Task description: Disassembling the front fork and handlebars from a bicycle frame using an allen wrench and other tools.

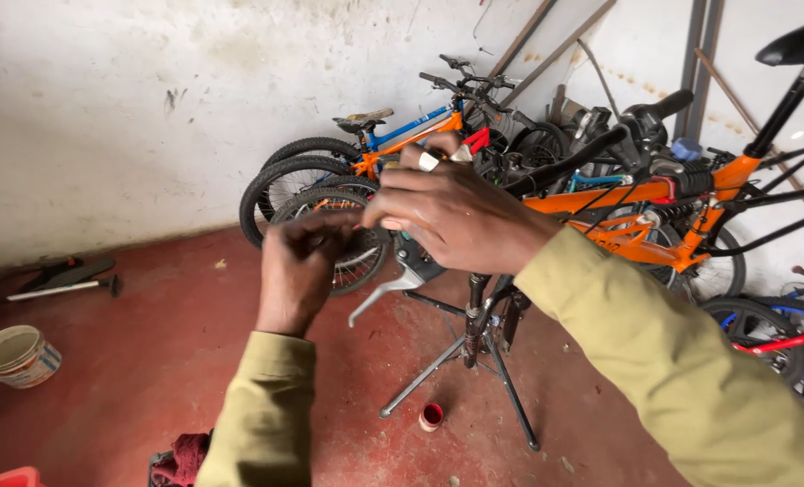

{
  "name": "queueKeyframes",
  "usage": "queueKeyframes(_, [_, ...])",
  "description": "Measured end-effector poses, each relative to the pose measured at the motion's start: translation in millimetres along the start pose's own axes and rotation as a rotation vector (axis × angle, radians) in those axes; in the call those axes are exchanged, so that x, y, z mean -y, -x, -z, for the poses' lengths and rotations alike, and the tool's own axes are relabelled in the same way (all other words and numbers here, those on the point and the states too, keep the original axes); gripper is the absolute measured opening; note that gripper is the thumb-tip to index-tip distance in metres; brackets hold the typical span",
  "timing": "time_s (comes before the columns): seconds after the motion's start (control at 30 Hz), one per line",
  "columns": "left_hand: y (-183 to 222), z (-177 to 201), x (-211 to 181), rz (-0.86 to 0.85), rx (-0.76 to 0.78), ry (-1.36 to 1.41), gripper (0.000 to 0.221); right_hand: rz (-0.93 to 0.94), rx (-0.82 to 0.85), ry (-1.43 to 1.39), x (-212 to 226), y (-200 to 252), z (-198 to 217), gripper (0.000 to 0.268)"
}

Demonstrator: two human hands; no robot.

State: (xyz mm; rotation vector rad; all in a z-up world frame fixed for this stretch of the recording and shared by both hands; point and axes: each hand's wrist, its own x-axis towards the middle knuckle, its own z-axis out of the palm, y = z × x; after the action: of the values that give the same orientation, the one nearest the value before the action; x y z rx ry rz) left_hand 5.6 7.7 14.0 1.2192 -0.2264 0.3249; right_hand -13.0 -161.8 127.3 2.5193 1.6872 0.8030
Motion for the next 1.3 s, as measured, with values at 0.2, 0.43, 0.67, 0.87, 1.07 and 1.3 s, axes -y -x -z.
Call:
queueKeyframes(0.2, [-6.8, -0.5, -3.3, -0.246, 0.230, -0.668, 0.015, 0.040, -0.117, -0.179, -8.2, -7.6, -24.0, 0.024])
queueKeyframes(0.43, [-2.9, -10.6, 11.5, -0.477, 0.090, -0.611, 0.013, 0.189, -0.207, 0.004, -13.3, -23.4, -24.8, 0.027])
queueKeyframes(0.67, [19.8, -26.0, -9.3, -0.548, -0.022, -0.673, 0.009, -0.155, -0.611, 0.468, 15.9, 3.7, -29.8, 0.027])
queueKeyframes(0.87, [22.7, -28.7, -0.7, -0.527, -0.078, -0.671, 0.015, -0.664, -0.789, 0.125, 51.2, 9.7, -49.7, 0.042])
queueKeyframes(1.07, [21.0, -22.5, 0.4, -0.527, -0.062, -0.565, 0.019, -0.440, -0.785, -0.184, 62.3, 4.5, -47.9, 0.031])
queueKeyframes(1.3, [46.6, -23.8, -25.1, -0.506, -0.060, -0.325, 0.017, -0.381, -0.743, -0.531, 49.9, 9.6, -53.1, 0.017])
